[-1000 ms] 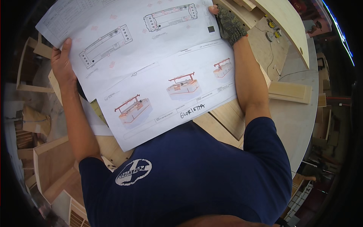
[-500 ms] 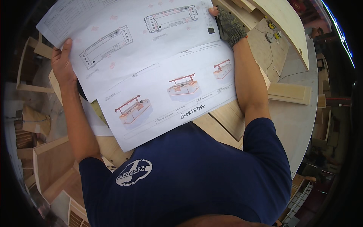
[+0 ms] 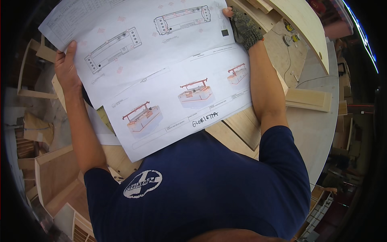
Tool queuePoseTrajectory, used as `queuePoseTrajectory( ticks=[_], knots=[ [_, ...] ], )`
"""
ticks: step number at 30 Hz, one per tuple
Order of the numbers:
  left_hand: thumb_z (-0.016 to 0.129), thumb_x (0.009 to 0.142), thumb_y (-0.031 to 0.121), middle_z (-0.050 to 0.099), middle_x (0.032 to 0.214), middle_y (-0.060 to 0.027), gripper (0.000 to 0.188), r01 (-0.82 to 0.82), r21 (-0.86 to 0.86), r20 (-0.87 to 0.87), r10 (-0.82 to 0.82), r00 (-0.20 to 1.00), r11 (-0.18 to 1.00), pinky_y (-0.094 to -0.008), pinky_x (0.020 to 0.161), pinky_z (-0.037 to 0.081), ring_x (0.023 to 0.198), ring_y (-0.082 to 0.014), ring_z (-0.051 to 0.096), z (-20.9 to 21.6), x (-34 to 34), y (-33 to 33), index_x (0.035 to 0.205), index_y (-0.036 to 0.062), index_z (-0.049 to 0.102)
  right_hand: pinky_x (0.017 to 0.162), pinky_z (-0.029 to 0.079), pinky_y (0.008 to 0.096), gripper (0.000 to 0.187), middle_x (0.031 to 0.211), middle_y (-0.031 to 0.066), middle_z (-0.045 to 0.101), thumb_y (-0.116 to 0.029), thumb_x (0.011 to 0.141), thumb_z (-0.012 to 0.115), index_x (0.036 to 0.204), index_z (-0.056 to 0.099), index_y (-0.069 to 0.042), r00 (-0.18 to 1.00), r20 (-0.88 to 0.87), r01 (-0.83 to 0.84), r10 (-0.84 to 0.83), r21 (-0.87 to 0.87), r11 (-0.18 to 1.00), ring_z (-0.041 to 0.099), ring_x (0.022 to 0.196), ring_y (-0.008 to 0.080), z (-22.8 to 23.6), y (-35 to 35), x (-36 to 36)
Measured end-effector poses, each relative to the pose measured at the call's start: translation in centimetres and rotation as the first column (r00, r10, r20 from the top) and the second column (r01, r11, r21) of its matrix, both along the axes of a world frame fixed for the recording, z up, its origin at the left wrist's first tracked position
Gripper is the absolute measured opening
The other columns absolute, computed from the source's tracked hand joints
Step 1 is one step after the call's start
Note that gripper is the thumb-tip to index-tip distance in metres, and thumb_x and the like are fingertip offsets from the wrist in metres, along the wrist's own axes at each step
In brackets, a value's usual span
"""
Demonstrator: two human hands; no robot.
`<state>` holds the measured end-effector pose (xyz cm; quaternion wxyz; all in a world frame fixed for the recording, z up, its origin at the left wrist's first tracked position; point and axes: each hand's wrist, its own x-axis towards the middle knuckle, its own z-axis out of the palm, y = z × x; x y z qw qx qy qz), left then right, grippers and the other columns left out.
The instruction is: The recorder is reading and examining blueprints for a woodworking project.
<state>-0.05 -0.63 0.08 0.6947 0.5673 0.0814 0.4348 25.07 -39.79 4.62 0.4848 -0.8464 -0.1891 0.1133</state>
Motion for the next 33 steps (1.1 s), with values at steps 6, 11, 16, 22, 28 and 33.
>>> queuePoseTrajectory(
  ticks=[6,11,16,22,28,33],
  knots=[
    [0.070,0.088,0.009,0.065,0.107,-0.0146,0.033,0.001,0.005,-0.002,-0.001,1.000,1.000,-0.0261,0.080,0.057,0.091,-0.0186,0.066,0.1,0.0,-0.1,0.115,-0.0039,0.056,0.082,0.050,0.0321,0.048,0.102,0.0134,0.065,-0.038,0.084,0.066,0.114,0.060,0.000,0.958,-0.280,0.018,0.056,0.256,0.966,0.061,0.094,0.0225,-1.1,-0.1,1.0],
    [0.067,0.091,0.007,0.067,0.105,-0.0121,0.021,-0.006,-0.010,0.002,0.006,1.000,1.000,-0.0250,0.079,0.055,0.089,-0.0156,0.066,0.4,0.0,-0.5,0.108,-0.0030,0.060,0.087,0.049,0.0338,0.049,0.106,0.0144,0.065,-0.036,0.085,0.066,0.117,0.059,0.000,0.991,-0.137,0.020,0.005,0.182,0.983,0.060,0.098,0.0242,-0.7,0.1,0.6],
    [0.069,0.089,0.010,0.065,0.108,-0.0147,0.033,0.001,0.009,-0.005,-0.001,1.000,1.000,-0.0265,0.080,0.057,0.091,-0.0185,0.066,0.0,0.1,0.3,0.115,-0.0045,0.056,0.090,0.047,0.0348,0.049,0.109,0.0154,0.064,-0.036,0.086,0.065,0.118,0.058,0.000,0.986,0.136,0.094,-0.094,0.005,0.996,0.059,0.101,0.0253,0.0,0.2,-0.6],
    [0.068,0.090,0.011,0.065,0.109,-0.0130,0.033,-0.021,-0.019,-0.034,0.020,0.999,1.000,-0.0277,0.081,0.056,0.091,-0.0185,0.066,0.1,0.2,-0.2,0.117,-0.0033,0.057,0.093,0.046,0.0356,0.049,0.112,0.0162,0.064,-0.036,0.087,0.063,0.120,0.058,0.001,0.950,0.287,0.145,-0.120,-0.066,0.987,0.058,0.104,0.0261,-0.1,0.0,-0.8],
    [0.068,0.090,0.010,0.066,0.109,-0.0127,0.032,-0.026,-0.018,-0.060,0.025,0.998,1.000,-0.0286,0.081,0.056,0.092,-0.0186,0.066,0.1,0.0,-0.4,0.118,-0.0020,0.057,0.094,0.045,0.0360,0.049,0.113,0.0166,0.063,-0.035,0.087,0.062,0.121,0.057,0.001,0.952,0.294,0.107,-0.078,-0.082,0.991,0.058,0.105,0.0264,-0.3,-0.4,-0.5],
    [0.065,0.091,0.005,0.066,0.107,-0.0123,0.022,-0.033,-0.038,-0.061,0.030,0.998,0.999,-0.0282,0.082,0.056,0.092,-0.0183,0.066,0.2,0.1,-0.7,0.112,-0.0012,0.060,0.094,0.045,0.0363,0.049,0.115,0.0169,0.063,-0.035,0.088,0.061,0.121,0.057,0.001,0.943,0.328,0.101,-0.062,-0.105,0.989,0.057,0.107,0.0267,-0.7,-0.2,-0.3]
  ],
)
